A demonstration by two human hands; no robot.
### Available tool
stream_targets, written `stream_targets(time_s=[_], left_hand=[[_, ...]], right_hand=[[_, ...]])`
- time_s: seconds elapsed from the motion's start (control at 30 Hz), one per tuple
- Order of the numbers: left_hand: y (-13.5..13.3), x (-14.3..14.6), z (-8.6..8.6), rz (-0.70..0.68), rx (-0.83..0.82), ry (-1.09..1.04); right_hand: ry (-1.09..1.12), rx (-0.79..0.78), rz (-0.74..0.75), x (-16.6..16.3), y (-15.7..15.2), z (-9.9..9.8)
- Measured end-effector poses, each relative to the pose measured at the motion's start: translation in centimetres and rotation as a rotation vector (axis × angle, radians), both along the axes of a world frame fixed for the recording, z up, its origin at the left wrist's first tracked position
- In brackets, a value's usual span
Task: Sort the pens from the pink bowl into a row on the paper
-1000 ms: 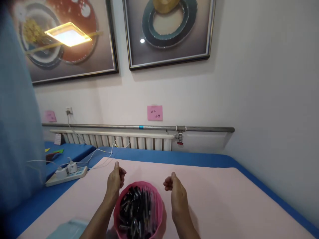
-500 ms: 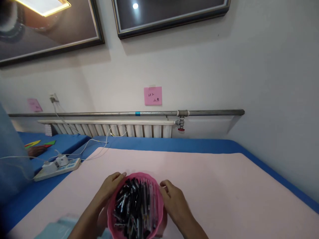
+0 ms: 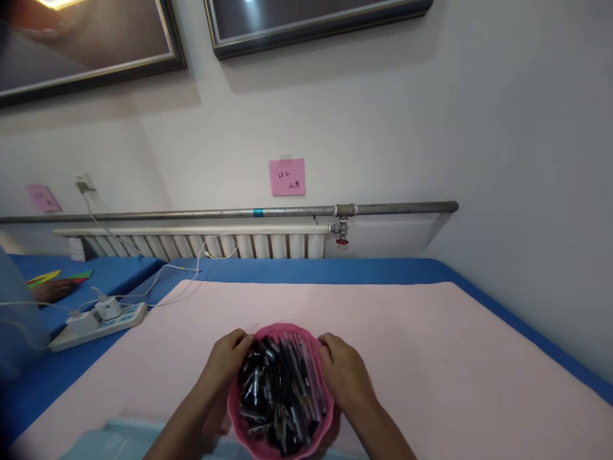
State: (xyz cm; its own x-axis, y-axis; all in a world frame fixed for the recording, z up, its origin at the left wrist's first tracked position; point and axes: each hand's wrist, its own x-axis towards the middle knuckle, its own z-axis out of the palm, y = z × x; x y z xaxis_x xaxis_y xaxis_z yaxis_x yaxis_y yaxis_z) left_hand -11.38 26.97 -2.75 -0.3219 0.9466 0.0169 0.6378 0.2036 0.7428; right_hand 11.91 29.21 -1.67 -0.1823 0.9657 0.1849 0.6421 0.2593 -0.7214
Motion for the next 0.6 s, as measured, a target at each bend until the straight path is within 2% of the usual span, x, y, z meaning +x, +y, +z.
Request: stream_targets(time_s=[0.3, 0.6], left_hand=[[0.0, -0.2, 0.0, 0.0, 0.037, -0.006], [-0.2, -0.9, 0.6, 0.037, 0.039, 0.027]], right_hand=[[-0.076, 0.017, -0.043, -0.5, -0.4, -0.3], [-0.087, 0.015, 0.019, -1.1, -0.8, -0.5]])
